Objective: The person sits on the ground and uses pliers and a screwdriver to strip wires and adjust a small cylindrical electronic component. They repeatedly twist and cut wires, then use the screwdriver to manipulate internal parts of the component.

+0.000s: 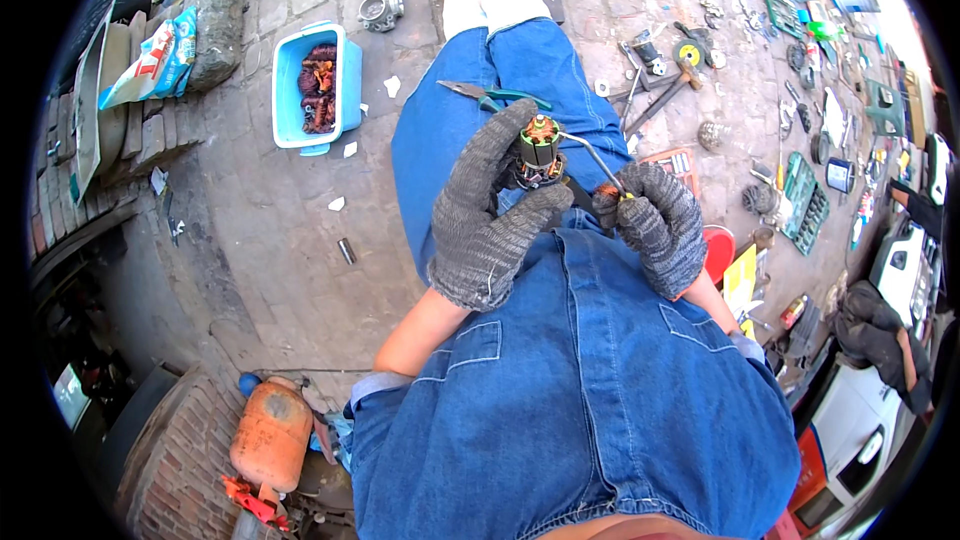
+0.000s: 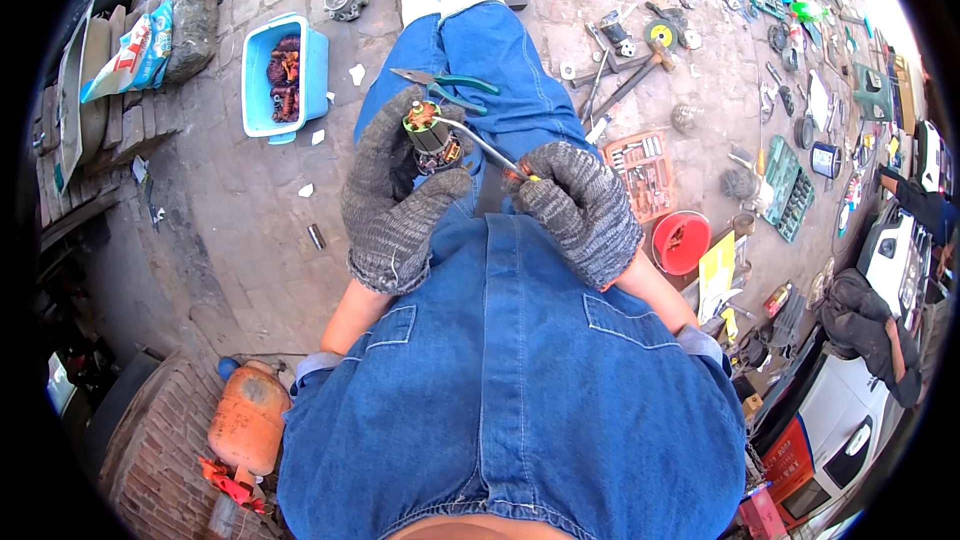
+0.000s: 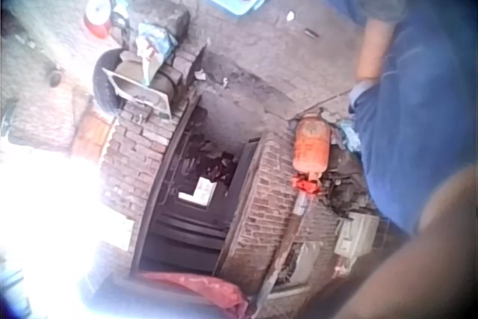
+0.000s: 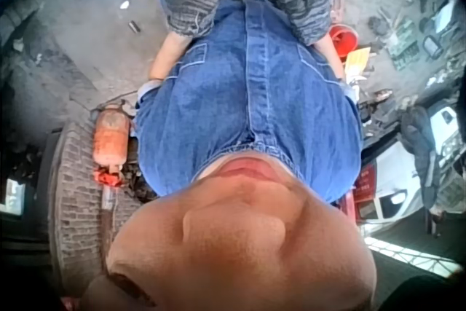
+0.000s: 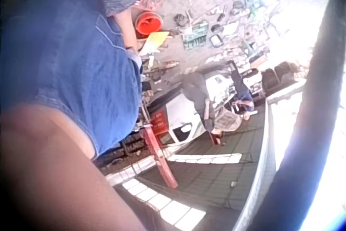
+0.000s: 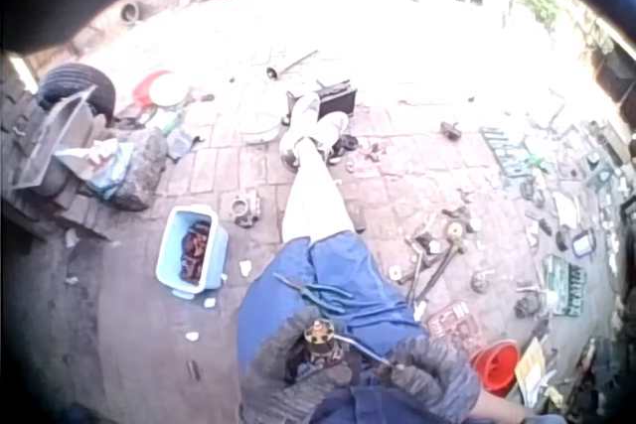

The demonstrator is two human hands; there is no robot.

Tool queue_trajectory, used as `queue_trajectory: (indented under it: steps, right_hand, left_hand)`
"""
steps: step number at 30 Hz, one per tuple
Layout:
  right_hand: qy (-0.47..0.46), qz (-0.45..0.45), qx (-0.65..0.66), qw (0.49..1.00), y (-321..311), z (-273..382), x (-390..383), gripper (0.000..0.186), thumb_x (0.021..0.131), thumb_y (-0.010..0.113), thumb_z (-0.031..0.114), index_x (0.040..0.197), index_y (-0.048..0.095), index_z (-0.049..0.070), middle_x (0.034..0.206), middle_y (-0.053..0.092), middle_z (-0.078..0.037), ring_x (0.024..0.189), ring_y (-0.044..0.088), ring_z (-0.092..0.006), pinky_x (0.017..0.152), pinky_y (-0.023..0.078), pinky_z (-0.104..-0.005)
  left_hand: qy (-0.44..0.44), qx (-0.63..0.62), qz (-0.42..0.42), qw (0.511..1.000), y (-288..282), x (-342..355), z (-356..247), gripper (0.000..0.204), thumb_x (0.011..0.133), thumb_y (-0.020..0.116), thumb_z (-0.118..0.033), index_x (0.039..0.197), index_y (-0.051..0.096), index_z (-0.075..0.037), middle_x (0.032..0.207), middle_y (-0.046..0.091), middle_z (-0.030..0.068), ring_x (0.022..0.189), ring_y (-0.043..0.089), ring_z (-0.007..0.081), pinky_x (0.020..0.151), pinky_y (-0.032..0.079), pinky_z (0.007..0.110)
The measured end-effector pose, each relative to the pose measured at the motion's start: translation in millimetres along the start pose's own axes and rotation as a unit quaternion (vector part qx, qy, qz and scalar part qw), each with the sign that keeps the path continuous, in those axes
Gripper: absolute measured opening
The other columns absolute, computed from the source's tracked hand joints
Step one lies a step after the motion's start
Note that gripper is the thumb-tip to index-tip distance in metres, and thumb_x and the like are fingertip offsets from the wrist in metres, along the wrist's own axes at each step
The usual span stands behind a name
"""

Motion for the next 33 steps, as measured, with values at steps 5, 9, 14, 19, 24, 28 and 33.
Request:
queue_trajectory:
  steps: [5,9,14,19,24,28,33]
  right_hand:
    - [0.006,0.002,-0.042,0.999,1.1,-6.1,1.0,0.014,0.087,0.053,0.013,0.091,0.06,0.002,0.077,0.059,-0.006,0.071,0.058,-0.0143,0.065,0.046,-0.0276]
    - [-0.003,-0.007,-0.065,0.998,1.3,1.2,2.7,0.016,0.087,0.052,0.015,0.09,0.06,0.002,0.076,0.059,-0.006,0.07,0.058,-0.0155,0.065,0.045,-0.0285]
    - [-0.016,-0.015,-0.036,0.999,1.5,-8.2,3.4,0.027,0.088,0.053,0.027,0.095,0.059,0.002,0.075,0.061,-0.004,0.063,0.054,-0.0098,0.056,0.042,-0.0238]
    - [-0.007,-0.025,-0.041,0.999,2.7,-4.7,2.2,0.018,0.089,0.051,0.017,0.091,0.059,0.001,0.074,0.06,-0.006,0.069,0.058,-0.0148,0.065,0.046,-0.028]
    - [0.004,-0.017,-0.061,0.998,2.0,-9.4,4.0,0.02,0.089,0.051,0.019,0.091,0.059,0.001,0.074,0.06,-0.006,0.07,0.059,-0.0159,0.064,0.046,-0.0289]
    - [-0.041,-0.036,-0.103,0.993,2.6,-8.7,4.6,0.02,0.088,0.052,0.019,0.092,0.06,0.001,0.074,0.06,-0.007,0.069,0.059,-0.0177,0.062,0.046,-0.0297]
    - [-0.025,-0.05,-0.125,0.991,0.9,-11.3,5.5,0.023,0.087,0.056,0.022,0.093,0.062,0.001,0.074,0.064,-0.006,0.064,0.06,-0.0127,0.058,0.047,-0.0255]
  left_hand:
    - [0.026,0.063,-0.026,0.997,-0.3,0.6,1.0,0.063,0.068,0.077,-0.012,0.124,0.049,-0.005,0.12,0.056,0.0096,0.105,0.057,0.0169,0.088,0.047,0.03]
    - [0.067,0.146,-0.054,0.986,-0.9,1.9,-5.3,0.059,0.068,0.077,-0.015,0.121,0.053,-0.006,0.115,0.06,0.0097,0.102,0.059,0.019,0.087,0.047,0.031]
    - [0.067,0.195,-0.058,0.977,-3.9,2.6,-8.4,0.056,0.068,0.077,-0.018,0.118,0.055,-0.006,0.113,0.061,0.0097,0.101,0.06,0.0198,0.086,0.048,0.031]
    - [0.079,0.208,-0.067,0.973,-4.8,3.6,-6.8,0.056,0.067,0.077,-0.015,0.118,0.055,-0.006,0.112,0.06,0.0097,0.1,0.06,0.0189,0.085,0.048,0.031]
    - [0.088,0.246,-0.064,0.963,-6.4,3.4,-7.4,0.061,0.064,0.08,-0.012,0.12,0.053,-0.004,0.113,0.059,0.0098,0.1,0.058,0.017,0.084,0.048,0.031]
    - [0.092,0.23,-0.08,0.965,-5.2,4.0,-7.6,0.052,0.068,0.076,-0.015,0.116,0.056,-0.005,0.109,0.061,0.0105,0.097,0.061,0.0212,0.084,0.048,0.032]
    - [0.094,0.23,-0.08,0.965,-5.4,4.0,-6.8,0.056,0.065,0.078,-0.017,0.116,0.056,-0.006,0.103,0.062,0.0092,0.092,0.061,0.0201,0.08,0.048,0.031]
Point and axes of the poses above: each hand's wrist, its own x-axis towards the middle knuckle, its own y-axis out of the palm, z = x × y, the point moved 2 cm from there along x, towards the middle knuckle
